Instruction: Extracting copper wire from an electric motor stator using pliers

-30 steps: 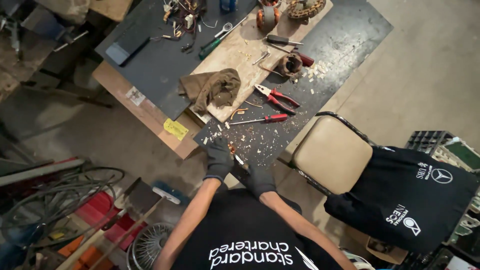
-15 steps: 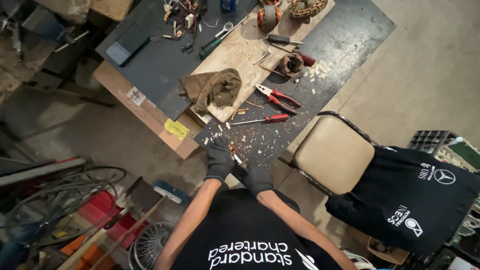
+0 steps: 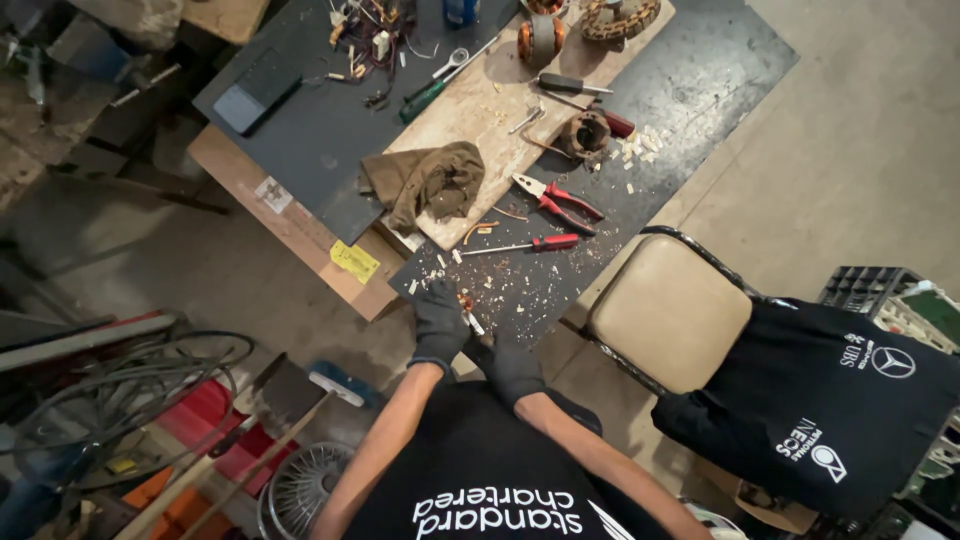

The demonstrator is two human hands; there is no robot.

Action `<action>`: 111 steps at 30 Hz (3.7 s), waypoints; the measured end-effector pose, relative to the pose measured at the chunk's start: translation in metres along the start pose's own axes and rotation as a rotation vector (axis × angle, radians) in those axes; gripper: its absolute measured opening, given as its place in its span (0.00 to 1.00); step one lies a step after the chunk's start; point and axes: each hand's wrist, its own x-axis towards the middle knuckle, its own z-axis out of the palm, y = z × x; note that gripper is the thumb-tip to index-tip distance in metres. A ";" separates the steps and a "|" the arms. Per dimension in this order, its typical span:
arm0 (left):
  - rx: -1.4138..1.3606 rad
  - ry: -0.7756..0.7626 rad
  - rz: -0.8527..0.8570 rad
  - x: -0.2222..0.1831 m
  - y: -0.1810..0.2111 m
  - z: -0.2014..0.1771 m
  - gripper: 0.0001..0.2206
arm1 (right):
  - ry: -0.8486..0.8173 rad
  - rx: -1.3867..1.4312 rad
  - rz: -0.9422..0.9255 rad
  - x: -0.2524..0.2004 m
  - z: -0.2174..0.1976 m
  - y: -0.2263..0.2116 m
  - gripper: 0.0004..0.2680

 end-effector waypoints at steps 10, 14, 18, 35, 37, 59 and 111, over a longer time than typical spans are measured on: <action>0.144 0.564 -0.280 0.013 0.054 -0.106 0.19 | 0.191 -0.234 -0.160 0.042 0.062 0.047 0.19; 0.312 0.868 -0.329 0.024 0.035 -0.084 0.20 | 0.287 -0.562 -0.364 0.045 0.072 0.053 0.14; 0.398 0.851 -0.223 0.009 0.004 -0.047 0.20 | 0.181 -0.204 -0.141 0.032 0.054 0.037 0.18; -0.192 0.075 0.006 -0.008 -0.024 -0.064 0.22 | 0.317 -0.363 -0.082 0.041 0.112 0.058 0.23; -0.274 0.084 0.015 -0.001 -0.021 -0.077 0.16 | 0.352 -0.412 -0.137 0.048 0.115 0.071 0.21; -0.286 0.031 -0.031 -0.014 -0.033 -0.036 0.34 | 0.129 -0.024 0.110 0.019 0.056 0.042 0.20; -0.323 0.201 0.048 -0.006 -0.021 -0.064 0.24 | 0.368 -0.061 0.018 0.008 0.062 0.047 0.15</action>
